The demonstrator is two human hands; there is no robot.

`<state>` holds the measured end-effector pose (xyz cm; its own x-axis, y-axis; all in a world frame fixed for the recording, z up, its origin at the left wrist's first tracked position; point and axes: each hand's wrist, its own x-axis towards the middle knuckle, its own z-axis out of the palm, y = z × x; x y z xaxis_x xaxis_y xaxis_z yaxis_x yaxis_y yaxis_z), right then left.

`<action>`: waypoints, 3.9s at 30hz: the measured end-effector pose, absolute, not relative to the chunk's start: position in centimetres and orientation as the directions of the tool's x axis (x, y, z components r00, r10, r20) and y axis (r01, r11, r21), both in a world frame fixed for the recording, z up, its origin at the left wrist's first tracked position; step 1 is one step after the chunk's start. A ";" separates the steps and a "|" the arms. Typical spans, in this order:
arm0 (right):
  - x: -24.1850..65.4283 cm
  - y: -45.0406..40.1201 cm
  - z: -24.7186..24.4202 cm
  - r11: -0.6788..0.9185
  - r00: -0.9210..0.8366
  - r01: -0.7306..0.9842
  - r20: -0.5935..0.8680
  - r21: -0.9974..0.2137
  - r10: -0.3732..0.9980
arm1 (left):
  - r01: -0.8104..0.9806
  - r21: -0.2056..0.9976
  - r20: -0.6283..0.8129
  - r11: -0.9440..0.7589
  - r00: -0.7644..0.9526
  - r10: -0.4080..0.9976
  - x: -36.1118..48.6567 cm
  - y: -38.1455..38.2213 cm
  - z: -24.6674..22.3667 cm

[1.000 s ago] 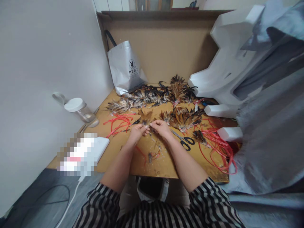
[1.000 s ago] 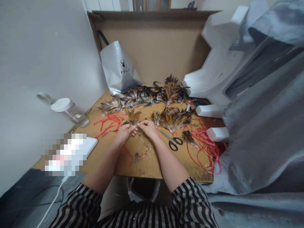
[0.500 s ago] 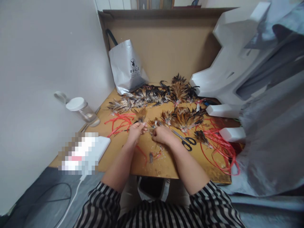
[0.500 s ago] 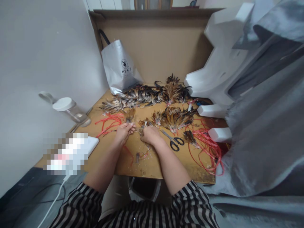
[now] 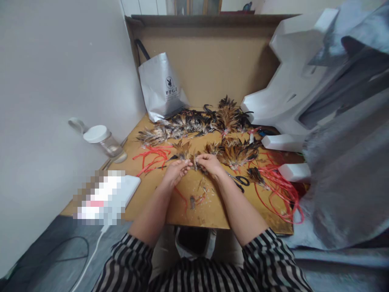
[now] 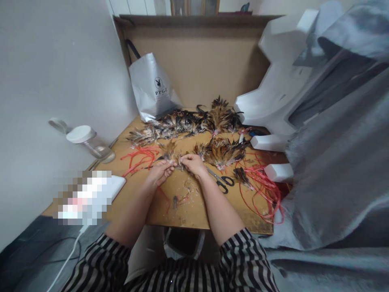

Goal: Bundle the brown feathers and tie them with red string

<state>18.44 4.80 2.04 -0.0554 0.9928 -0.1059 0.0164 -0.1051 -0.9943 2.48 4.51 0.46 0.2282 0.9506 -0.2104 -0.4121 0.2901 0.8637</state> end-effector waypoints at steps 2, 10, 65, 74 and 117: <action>18.1 4.7 2.1 -0.141 -0.082 -0.099 -0.133 -0.985 0.988 | -0.428 0.848 -0.217 0.313 0.258 0.941 2.5 4.5 0.4; 17.6 4.8 1.8 -0.143 -0.131 -0.344 -0.103 -0.928 0.986 | -0.488 0.792 -0.262 0.367 0.271 0.926 2.5 4.5 0.6; 19.7 5.2 3.8 0.298 0.452 -0.309 0.136 -0.903 0.882 | -0.468 0.835 -0.155 0.289 0.305 0.940 2.3 4.2 0.9; 20.0 4.4 4.2 -0.006 -0.075 -0.259 0.014 -0.966 0.997 | -0.500 0.827 -0.179 0.257 0.200 0.963 2.5 4.3 1.2; 17.2 4.1 2.6 0.189 -0.076 0.069 0.184 -0.979 0.980 | -0.306 0.913 -0.146 0.271 0.376 0.915 2.5 4.0 0.7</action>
<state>17.22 4.13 2.58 -0.0764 0.9799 0.1840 0.0691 0.1893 -0.9795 2.55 3.96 0.72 0.3761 0.9151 -0.1457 -0.3062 0.2711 0.9126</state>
